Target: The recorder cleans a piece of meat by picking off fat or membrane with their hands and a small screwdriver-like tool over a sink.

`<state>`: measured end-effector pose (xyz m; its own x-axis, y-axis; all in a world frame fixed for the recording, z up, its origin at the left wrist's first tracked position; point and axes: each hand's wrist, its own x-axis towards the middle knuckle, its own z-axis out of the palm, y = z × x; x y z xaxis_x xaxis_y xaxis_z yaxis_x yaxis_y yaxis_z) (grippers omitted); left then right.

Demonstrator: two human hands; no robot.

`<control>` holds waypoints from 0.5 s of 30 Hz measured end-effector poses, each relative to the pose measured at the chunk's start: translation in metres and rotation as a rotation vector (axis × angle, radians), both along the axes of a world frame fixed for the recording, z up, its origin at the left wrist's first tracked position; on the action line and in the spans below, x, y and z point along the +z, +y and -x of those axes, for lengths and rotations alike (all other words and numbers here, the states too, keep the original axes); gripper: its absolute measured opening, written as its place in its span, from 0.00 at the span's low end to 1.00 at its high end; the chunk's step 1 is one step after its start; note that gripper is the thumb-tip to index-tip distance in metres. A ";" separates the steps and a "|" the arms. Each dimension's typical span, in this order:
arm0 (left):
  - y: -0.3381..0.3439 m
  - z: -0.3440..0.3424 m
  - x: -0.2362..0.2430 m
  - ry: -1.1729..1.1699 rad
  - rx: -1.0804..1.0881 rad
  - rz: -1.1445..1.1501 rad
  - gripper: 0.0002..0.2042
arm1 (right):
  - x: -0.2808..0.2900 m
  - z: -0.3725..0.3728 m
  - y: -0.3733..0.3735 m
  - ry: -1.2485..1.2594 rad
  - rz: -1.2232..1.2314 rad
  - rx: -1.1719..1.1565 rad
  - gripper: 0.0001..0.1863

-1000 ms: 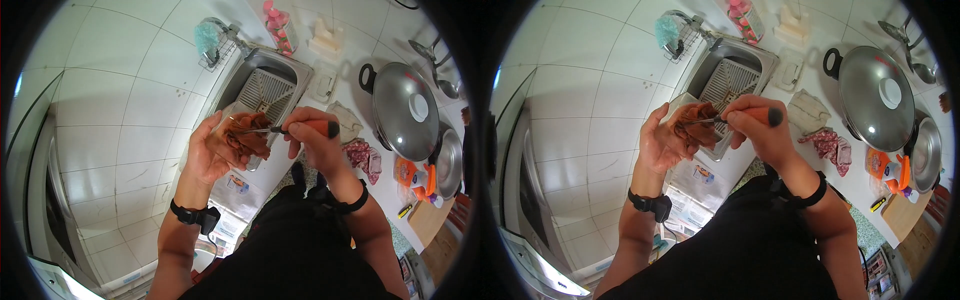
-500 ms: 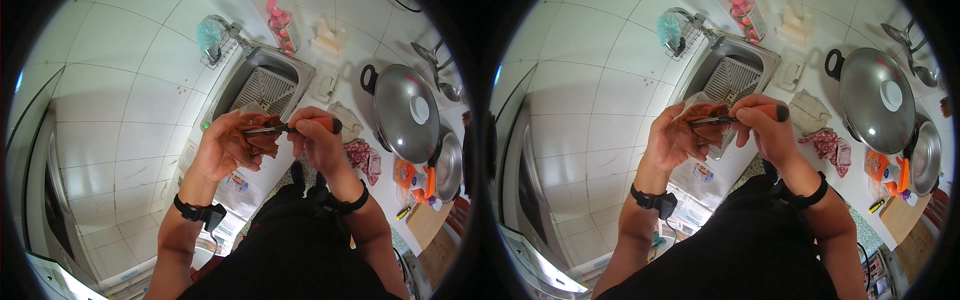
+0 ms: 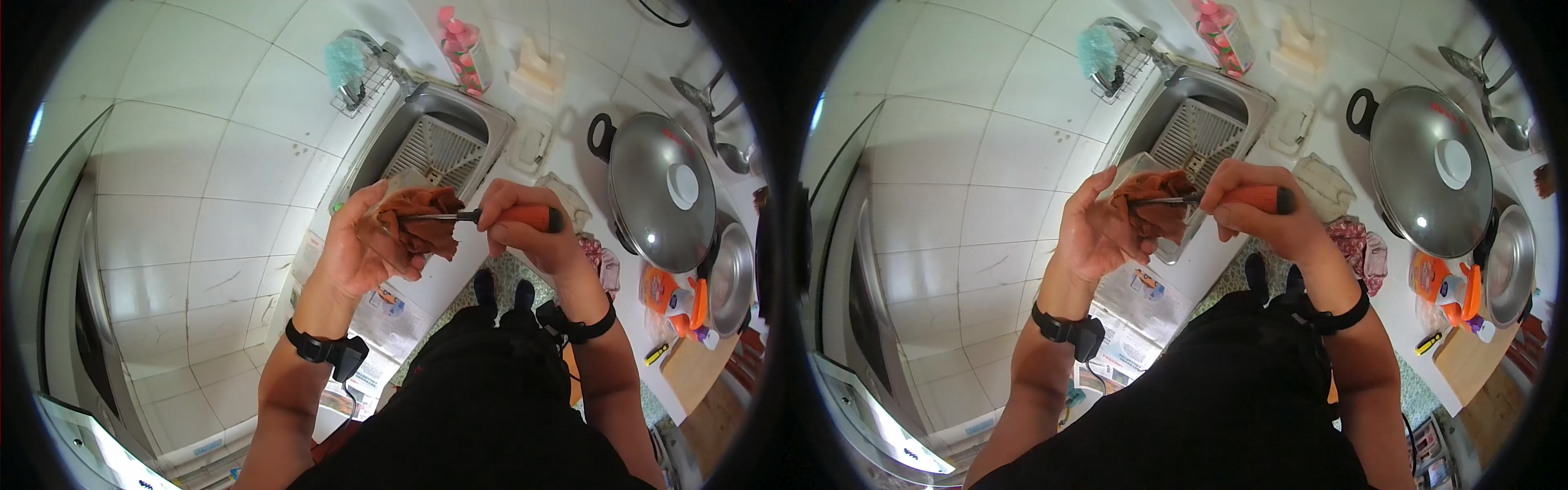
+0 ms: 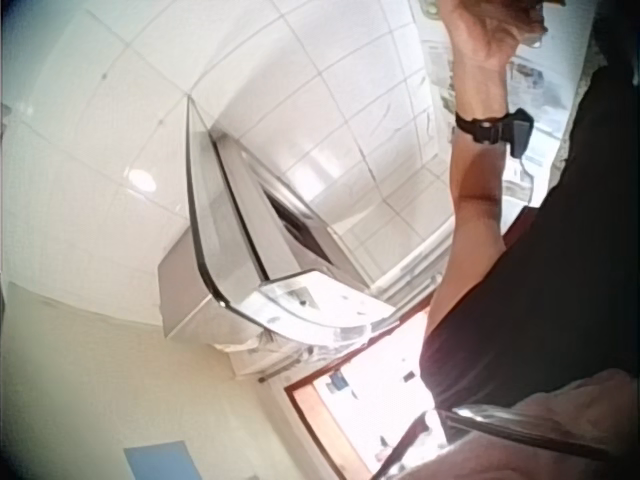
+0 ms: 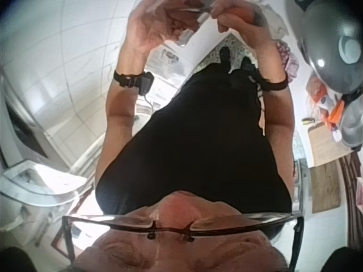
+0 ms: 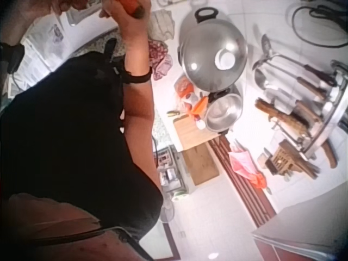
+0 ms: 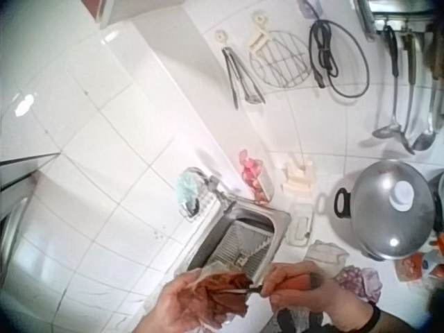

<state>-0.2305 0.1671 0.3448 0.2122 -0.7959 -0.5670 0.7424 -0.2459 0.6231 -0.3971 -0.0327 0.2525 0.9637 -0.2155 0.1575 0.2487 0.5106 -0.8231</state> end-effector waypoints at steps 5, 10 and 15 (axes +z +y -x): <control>0.004 0.000 0.006 0.009 -0.006 0.036 0.43 | 0.010 0.008 -0.013 -0.036 0.090 0.060 0.06; 0.021 -0.010 -0.006 0.153 0.069 0.090 0.43 | 0.013 0.013 0.001 -0.045 -0.007 -0.041 0.06; 0.015 0.001 0.001 0.192 0.187 0.024 0.43 | -0.004 0.018 0.009 -0.121 -0.192 -0.085 0.07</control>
